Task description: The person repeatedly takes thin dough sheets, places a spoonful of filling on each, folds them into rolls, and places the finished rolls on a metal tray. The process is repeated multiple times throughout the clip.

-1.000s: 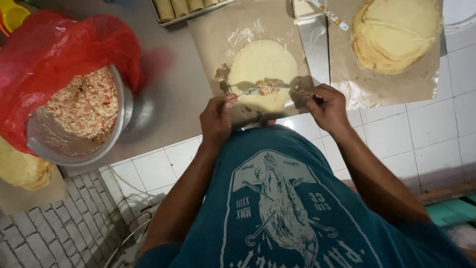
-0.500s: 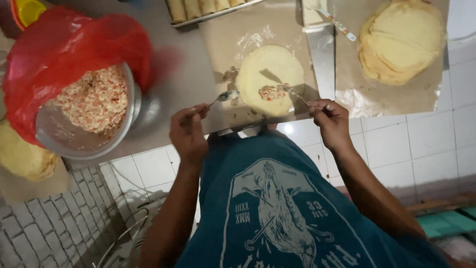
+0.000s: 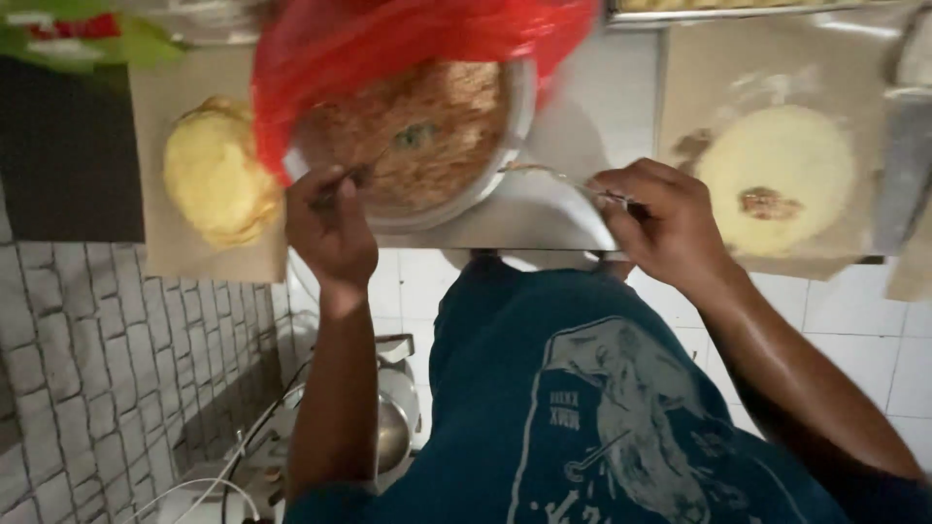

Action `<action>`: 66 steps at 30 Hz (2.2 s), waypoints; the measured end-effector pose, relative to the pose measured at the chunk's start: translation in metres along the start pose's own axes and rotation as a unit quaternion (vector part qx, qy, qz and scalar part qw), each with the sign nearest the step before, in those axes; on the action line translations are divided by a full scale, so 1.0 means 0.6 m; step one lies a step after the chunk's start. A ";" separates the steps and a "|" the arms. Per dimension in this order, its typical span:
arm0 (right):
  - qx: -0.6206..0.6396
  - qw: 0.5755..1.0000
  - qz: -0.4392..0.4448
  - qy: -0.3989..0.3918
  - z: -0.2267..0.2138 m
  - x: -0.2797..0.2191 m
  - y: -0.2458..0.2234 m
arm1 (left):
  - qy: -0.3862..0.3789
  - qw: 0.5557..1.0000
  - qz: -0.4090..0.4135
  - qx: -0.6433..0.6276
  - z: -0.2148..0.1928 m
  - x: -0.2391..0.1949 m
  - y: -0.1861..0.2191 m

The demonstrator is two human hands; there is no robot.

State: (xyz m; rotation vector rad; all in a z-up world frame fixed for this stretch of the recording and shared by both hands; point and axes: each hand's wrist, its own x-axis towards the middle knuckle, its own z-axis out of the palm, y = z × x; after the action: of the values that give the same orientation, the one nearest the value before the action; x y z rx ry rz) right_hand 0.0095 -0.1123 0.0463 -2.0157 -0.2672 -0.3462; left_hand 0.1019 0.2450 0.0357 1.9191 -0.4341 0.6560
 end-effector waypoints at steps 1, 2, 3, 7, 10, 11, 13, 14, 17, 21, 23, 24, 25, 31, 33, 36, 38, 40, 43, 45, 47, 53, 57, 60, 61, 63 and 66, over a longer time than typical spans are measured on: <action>0.002 1.000 0.001 -0.006 0.035 0.026 -0.029 | 0.002 1.000 -0.006 0.003 -0.018 0.003 -0.015; -0.096 0.993 -0.046 -0.053 0.068 0.054 -0.056 | -0.013 0.999 -0.030 -0.030 -0.033 0.010 -0.031; -0.192 0.972 -0.094 -0.098 0.099 0.081 -0.081 | -0.028 0.996 -0.054 -0.063 -0.045 0.016 -0.046; -0.354 0.907 -0.172 -0.147 0.210 0.129 -0.080 | -0.073 0.993 -0.072 -0.057 -0.080 0.016 -0.107; -0.418 0.877 -0.169 -0.165 0.276 0.124 -0.045 | -0.089 0.984 -0.094 -0.126 -0.089 0.012 -0.125; -0.412 0.882 -0.148 -0.176 0.292 0.123 -0.037 | -0.080 0.979 -0.107 -0.157 -0.089 0.014 -0.123; -0.411 0.883 -0.124 -0.190 0.315 0.122 -0.030 | -0.070 0.971 -0.121 -0.195 -0.090 0.015 -0.128; -0.426 0.873 -0.123 -0.204 0.322 0.126 -0.029 | -0.072 0.970 -0.117 -0.201 -0.092 0.016 -0.134; -0.454 0.853 -0.118 -0.230 0.340 0.128 -0.035 | -0.074 0.968 -0.108 -0.215 -0.095 0.014 -0.149; -0.464 0.848 -0.058 -0.250 0.353 0.121 -0.033 | -0.070 0.964 -0.094 -0.240 -0.103 0.018 -0.148; -0.443 0.858 -0.055 -0.254 0.345 0.143 -0.067 | -0.059 0.963 -0.097 -0.244 -0.107 0.017 -0.145; -0.421 0.868 -0.051 -0.258 0.339 0.152 -0.084 | -0.050 0.962 -0.098 -0.248 -0.107 0.016 -0.143; -0.421 0.869 -0.051 -0.256 0.339 0.155 -0.075 | -0.051 0.963 -0.097 -0.248 -0.108 0.016 -0.144; -0.215 0.954 -0.037 -0.205 0.320 0.175 -0.035 | 0.053 0.975 -0.034 -0.213 -0.102 -0.001 -0.178; 0.027 0.964 0.204 -0.171 0.298 0.185 -0.046 | 0.094 0.979 -0.019 -0.178 -0.110 0.008 -0.179; 0.016 0.937 0.295 -0.184 0.221 0.181 -0.036 | 0.130 0.986 -0.002 -0.102 -0.091 0.023 -0.151; 0.033 0.934 0.319 -0.160 0.152 0.166 -0.060 | 0.089 0.983 -0.008 -0.159 -0.078 0.030 -0.111; 0.049 0.928 0.345 -0.133 0.064 0.130 -0.046 | 0.044 0.975 -0.014 -0.219 -0.039 0.025 -0.066; 0.004 0.954 0.263 -0.146 -0.084 0.040 -0.001 | -0.022 0.961 -0.072 -0.266 0.051 0.006 0.016; -0.052 0.965 0.246 -0.078 -0.173 -0.017 -0.005 | -0.130 0.964 -0.138 -0.184 0.111 0.002 0.079; -0.097 0.968 0.226 -0.054 -0.246 -0.101 0.031 | -0.197 0.964 -0.094 -0.154 0.182 -0.016 0.117; -0.265 0.959 0.089 0.055 -0.313 -0.306 0.190 | -0.317 0.928 0.024 -0.193 0.363 -0.080 0.198; -0.306 0.942 0.055 0.128 -0.294 -0.393 0.275 | -0.320 0.930 0.007 -0.182 0.435 -0.130 0.216; -0.269 0.948 0.069 0.153 -0.293 -0.404 0.262 | -0.328 0.929 0.030 -0.169 0.460 -0.145 0.248; -0.264 0.949 0.071 0.156 -0.291 -0.413 0.270 | -0.332 0.928 0.031 -0.164 0.464 -0.150 0.257; -0.271 0.946 0.085 0.154 -0.285 -0.428 0.283 | -0.331 0.932 0.034 -0.145 0.471 -0.157 0.275; -0.333 0.932 0.075 0.124 -0.259 -0.436 0.315 | -0.351 0.927 0.018 -0.129 0.471 -0.167 0.276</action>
State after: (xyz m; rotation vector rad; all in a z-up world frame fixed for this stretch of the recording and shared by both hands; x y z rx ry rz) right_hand -0.1911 -0.3460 -0.1366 -2.6021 0.1944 -0.6527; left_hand 0.0004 -0.0801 -0.0028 1.8459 -0.9523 -0.0991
